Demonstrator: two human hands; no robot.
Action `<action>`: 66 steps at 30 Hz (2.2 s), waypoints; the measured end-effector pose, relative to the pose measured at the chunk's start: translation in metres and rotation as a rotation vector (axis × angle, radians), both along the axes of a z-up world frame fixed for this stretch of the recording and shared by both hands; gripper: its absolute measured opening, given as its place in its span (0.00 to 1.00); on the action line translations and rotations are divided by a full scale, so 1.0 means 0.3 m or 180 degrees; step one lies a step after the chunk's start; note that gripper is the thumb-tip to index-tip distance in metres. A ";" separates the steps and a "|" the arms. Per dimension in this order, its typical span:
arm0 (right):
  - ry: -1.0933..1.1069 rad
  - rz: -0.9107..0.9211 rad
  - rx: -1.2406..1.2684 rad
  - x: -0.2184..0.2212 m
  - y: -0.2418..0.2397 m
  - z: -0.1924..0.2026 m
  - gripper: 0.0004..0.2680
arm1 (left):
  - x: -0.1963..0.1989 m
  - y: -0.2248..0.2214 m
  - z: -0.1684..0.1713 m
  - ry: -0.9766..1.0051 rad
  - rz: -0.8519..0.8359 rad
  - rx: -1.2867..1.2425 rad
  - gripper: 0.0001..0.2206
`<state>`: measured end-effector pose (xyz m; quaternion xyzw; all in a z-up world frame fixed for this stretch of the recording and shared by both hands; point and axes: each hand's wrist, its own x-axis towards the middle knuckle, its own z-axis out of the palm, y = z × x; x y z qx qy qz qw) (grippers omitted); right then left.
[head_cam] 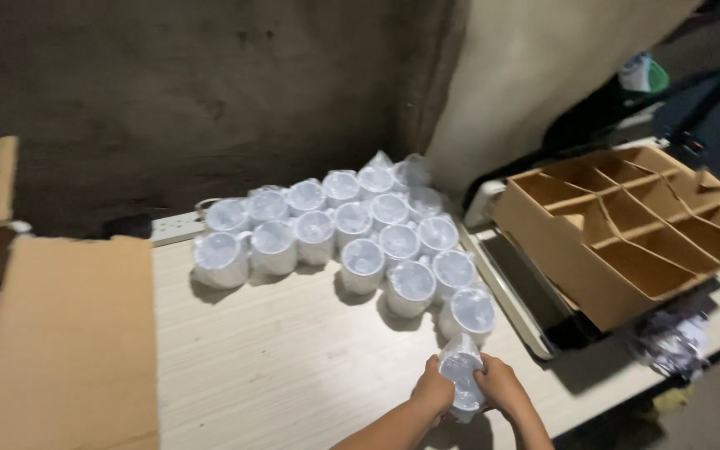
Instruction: The person places white mugs into a cardboard box with dividers by hand.
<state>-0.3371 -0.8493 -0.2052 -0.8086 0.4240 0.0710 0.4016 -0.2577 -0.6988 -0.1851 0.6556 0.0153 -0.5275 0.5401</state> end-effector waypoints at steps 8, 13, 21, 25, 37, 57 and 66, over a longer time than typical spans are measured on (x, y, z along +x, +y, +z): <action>-0.0362 0.0407 -0.0203 0.229 0.087 0.089 0.18 | 0.147 0.125 0.058 -0.0398 0.0682 -0.0197 0.31; -0.0598 0.1014 -0.0932 0.422 0.053 0.081 0.17 | 0.294 0.197 0.157 -0.0628 0.1046 -0.0263 0.30; -0.0968 0.1620 -0.1556 0.804 0.200 0.354 0.14 | 0.503 0.605 0.735 -0.1630 0.0875 -0.0063 0.36; -0.1170 0.1710 -0.1401 0.905 0.593 0.724 0.12 | 0.679 0.805 0.752 -0.2203 0.0900 0.0077 0.37; -0.2468 0.2521 -0.1198 1.072 1.451 1.215 0.10 | 0.834 1.504 1.028 -0.3408 0.1624 0.0433 0.37; -0.2578 0.3108 -0.1243 1.130 1.991 0.982 0.06 | 0.905 2.113 0.834 -0.3379 0.1641 0.0811 0.31; -0.2464 0.3431 -0.1652 1.094 2.057 0.997 0.14 | 0.963 2.171 0.694 -0.3320 0.1394 0.1289 0.25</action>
